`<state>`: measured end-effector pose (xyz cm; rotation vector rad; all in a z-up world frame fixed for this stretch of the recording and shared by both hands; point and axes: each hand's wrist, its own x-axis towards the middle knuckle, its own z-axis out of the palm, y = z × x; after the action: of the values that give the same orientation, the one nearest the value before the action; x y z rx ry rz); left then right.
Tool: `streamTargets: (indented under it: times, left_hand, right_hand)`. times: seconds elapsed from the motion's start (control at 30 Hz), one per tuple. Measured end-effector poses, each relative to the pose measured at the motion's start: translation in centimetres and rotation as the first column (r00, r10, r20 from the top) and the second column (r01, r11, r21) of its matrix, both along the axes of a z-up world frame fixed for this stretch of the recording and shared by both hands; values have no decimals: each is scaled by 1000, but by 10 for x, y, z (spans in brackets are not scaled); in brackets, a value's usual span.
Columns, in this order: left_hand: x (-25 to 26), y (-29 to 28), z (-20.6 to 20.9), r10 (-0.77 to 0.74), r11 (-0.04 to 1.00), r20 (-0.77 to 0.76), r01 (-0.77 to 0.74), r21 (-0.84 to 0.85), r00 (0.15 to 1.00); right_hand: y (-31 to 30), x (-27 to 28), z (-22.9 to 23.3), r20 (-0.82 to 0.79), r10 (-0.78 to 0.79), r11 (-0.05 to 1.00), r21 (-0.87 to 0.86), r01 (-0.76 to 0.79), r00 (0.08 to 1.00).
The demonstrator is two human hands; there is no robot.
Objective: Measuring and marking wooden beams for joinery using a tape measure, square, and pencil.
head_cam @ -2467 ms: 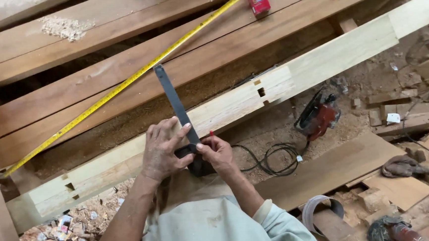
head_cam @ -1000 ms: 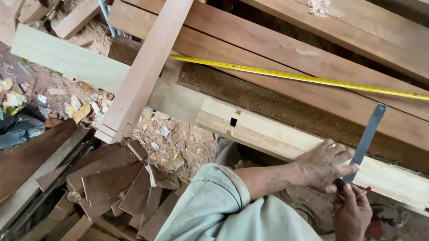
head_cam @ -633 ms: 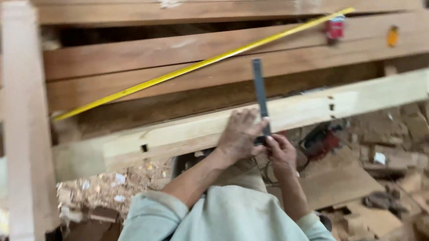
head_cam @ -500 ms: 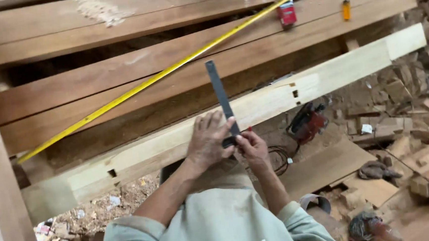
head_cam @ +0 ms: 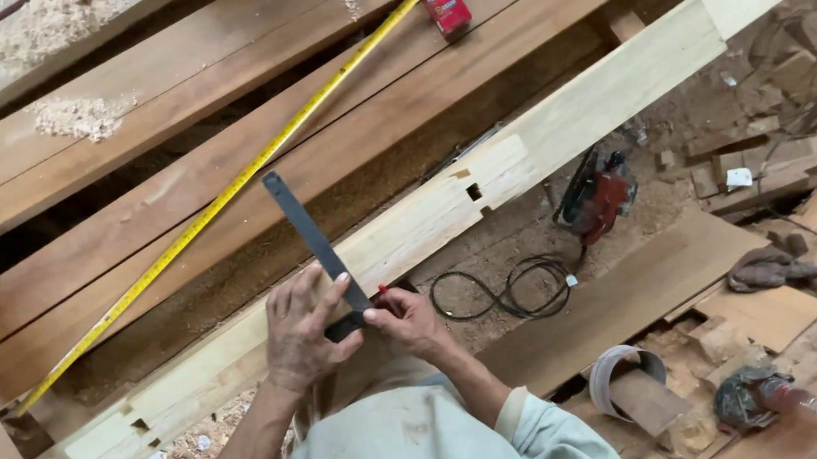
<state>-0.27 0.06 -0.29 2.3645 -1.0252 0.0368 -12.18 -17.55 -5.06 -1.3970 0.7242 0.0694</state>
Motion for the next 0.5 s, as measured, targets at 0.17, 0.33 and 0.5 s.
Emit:
streamTargets:
  times: [0.17, 0.33, 0.5]
  left_hand:
    - [-2, -3, -1, 36, 999, -4, -36, 13, 999]
    - [2, -7, 11, 13, 999, -6, -13, -31, 1000]
    - [0, -7, 11, 42, 999, -25, -43, -31, 999]
  right_hand:
    - [-14, 12, 37, -45, 139, 990, 7, -139, 989]
    - [-18, 10, 37, 14, 199, 978, 56, -199, 980]
    - [-24, 16, 46, 11, 278, 959, 56, -278, 961]
